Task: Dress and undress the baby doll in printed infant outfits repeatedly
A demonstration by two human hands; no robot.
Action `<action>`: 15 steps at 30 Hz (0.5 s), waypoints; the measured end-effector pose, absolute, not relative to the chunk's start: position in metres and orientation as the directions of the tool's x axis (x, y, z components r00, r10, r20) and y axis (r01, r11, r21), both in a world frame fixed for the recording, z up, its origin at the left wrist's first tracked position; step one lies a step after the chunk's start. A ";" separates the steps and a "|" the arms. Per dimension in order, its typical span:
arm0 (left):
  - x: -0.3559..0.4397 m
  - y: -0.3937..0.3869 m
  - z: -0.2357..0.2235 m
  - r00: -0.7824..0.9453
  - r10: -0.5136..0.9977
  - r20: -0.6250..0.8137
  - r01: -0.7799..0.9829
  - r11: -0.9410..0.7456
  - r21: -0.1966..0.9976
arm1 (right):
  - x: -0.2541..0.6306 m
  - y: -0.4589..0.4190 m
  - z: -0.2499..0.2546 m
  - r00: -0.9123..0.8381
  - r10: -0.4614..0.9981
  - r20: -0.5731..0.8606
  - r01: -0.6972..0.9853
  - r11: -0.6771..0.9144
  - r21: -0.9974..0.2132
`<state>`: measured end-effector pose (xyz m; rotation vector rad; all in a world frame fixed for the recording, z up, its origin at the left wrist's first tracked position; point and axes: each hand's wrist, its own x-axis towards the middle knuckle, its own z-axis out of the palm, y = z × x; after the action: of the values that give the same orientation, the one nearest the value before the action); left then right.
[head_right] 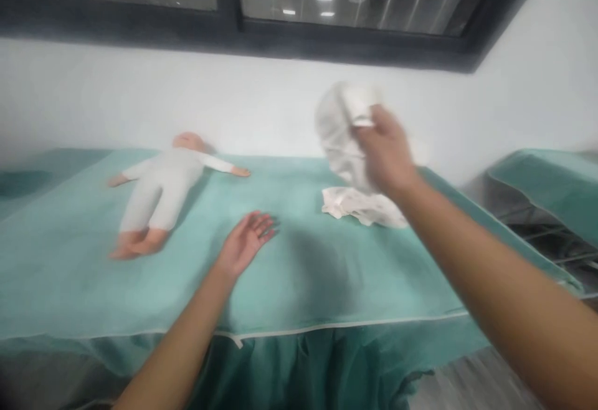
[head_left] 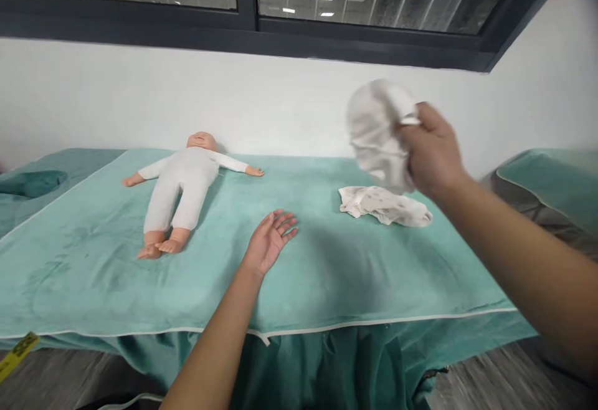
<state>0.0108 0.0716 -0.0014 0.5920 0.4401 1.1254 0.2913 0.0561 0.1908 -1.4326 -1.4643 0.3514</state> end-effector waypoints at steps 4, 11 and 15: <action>0.001 0.069 -0.001 0.372 0.928 0.020 -0.793 0.307 0.527 | 0.191 0.043 0.142 -0.361 0.860 0.361 0.459 0.501 -0.733; -0.005 0.071 -0.005 0.230 0.968 -0.101 -0.879 0.251 0.407 | 0.198 0.063 0.015 -0.272 0.912 0.306 0.779 0.395 -0.487; -0.006 0.068 -0.008 0.225 0.961 -0.160 -0.859 0.273 0.433 | 0.282 0.080 -0.013 -0.124 0.946 0.300 0.969 0.180 -0.170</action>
<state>-0.0058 0.0683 -0.0081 0.2754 0.4347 1.2768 0.2820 0.0804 -0.0133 -1.8149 -2.1256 -0.0945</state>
